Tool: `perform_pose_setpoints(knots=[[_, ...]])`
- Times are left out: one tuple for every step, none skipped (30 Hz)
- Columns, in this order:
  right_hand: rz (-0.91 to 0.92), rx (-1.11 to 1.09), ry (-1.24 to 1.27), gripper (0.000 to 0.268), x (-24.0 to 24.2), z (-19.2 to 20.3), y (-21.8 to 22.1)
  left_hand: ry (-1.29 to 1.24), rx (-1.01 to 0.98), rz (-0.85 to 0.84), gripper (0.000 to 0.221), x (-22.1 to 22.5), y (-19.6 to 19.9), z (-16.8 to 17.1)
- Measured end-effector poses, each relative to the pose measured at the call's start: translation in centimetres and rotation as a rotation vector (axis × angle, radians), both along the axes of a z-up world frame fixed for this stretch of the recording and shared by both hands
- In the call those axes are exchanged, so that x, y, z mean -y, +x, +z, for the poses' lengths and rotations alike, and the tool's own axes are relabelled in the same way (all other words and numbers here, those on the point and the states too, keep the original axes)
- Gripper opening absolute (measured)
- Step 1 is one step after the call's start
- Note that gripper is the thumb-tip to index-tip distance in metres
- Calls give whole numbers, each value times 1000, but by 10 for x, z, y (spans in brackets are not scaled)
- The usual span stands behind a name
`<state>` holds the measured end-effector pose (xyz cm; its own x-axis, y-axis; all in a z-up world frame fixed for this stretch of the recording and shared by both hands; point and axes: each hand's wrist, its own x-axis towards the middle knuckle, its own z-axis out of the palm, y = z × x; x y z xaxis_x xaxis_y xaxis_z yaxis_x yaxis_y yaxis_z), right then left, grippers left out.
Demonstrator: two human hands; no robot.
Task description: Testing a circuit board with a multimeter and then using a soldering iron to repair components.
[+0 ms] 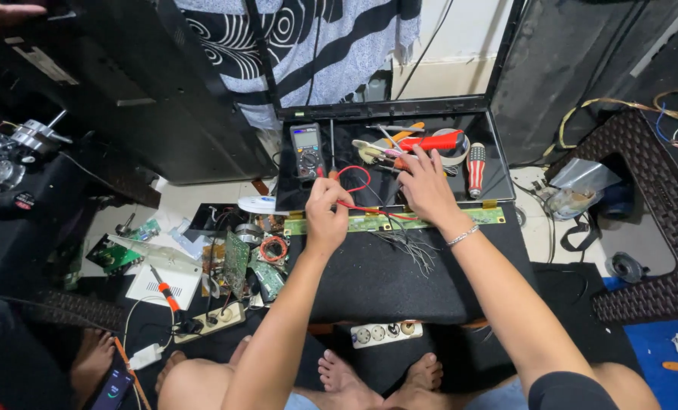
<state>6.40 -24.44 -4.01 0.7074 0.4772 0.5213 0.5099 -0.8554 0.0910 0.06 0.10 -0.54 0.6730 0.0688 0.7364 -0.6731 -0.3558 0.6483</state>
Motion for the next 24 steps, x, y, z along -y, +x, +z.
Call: perform_pose_setpoints(knots=[[2, 1, -1, 11, 3, -4, 4, -1, 1, 2, 32, 0, -1, 0], [71, 27, 158, 6, 6, -8, 9, -7, -4, 17, 31, -1, -2, 0], [138, 53, 317, 1, 11, -12, 13, -13, -11, 31, 31, 0, -3, -1], [140, 52, 316, 1, 11, -8, 11, -14, -11, 33, 31, 0, -3, -2], [137, 53, 442, 4, 12, -4, 9, -9, -15, 22, 30, 0, -4, -3], [134, 55, 568, 7, 12, 0, 6, -4, -18, 12, 28, 0, -5, -4], [133, 55, 569, 7, 15, 1, 7, -3, -18, 12, 28, 0, -8, -2], [92, 64, 564, 12, 19, 1, 8, 32, -33, -5, 27, 1, -10, 0], [49, 71, 559, 16, 23, 1, 7, 66, -50, -23, 26, 2, -13, 2], [47, 70, 560, 16, 19, 11, -1, 67, -52, -24, 26, 3, -15, 2], [58, 10, 636, 19, 15, 22, -9, 116, -113, -33, 29, 4, -15, 1], [70, -50, 713, 21, 11, 33, -16, 164, -173, -43, 37, 4, -16, 1], [69, -51, 713, 21, 11, 36, -16, 164, -174, -43, 37, 5, -16, 1], [84, -76, 756, 23, 11, 40, -15, 276, -200, -35, 49, 6, -15, 1], [101, -101, 800, 24, 10, 43, -14, 388, -226, -26, 63, 6, -14, 1], [102, -102, 801, 24, 8, 46, -12, 389, -226, -25, 63, 7, -12, 0], [145, -147, 886, 24, 7, 48, -11, 515, -258, -3, 66, 9, -10, -3], [189, -192, 971, 23, 5, 51, -10, 641, -290, 19, 71, 11, -8, -6], [190, -192, 972, 23, 3, 55, -11, 642, -290, 19, 71, 14, -8, -3], [200, -197, 995, 21, 0, 60, -12, 705, -328, 13, 74, 17, -9, 0], [211, -203, 1017, 19, -2, 65, -13, 767, -366, 6, 77, 20, -9, 3], [211, -203, 1018, 19, -4, 69, -14, 767, -367, 6, 77, 22, -3, -4], [260, -227, 1070, 19, -5, 73, -15, 775, -256, 92, 52, 25, 3, -11], [309, -252, 1122, 20, -5, 77, -15, 780, -144, 178, 31, 27, 9, -18]])
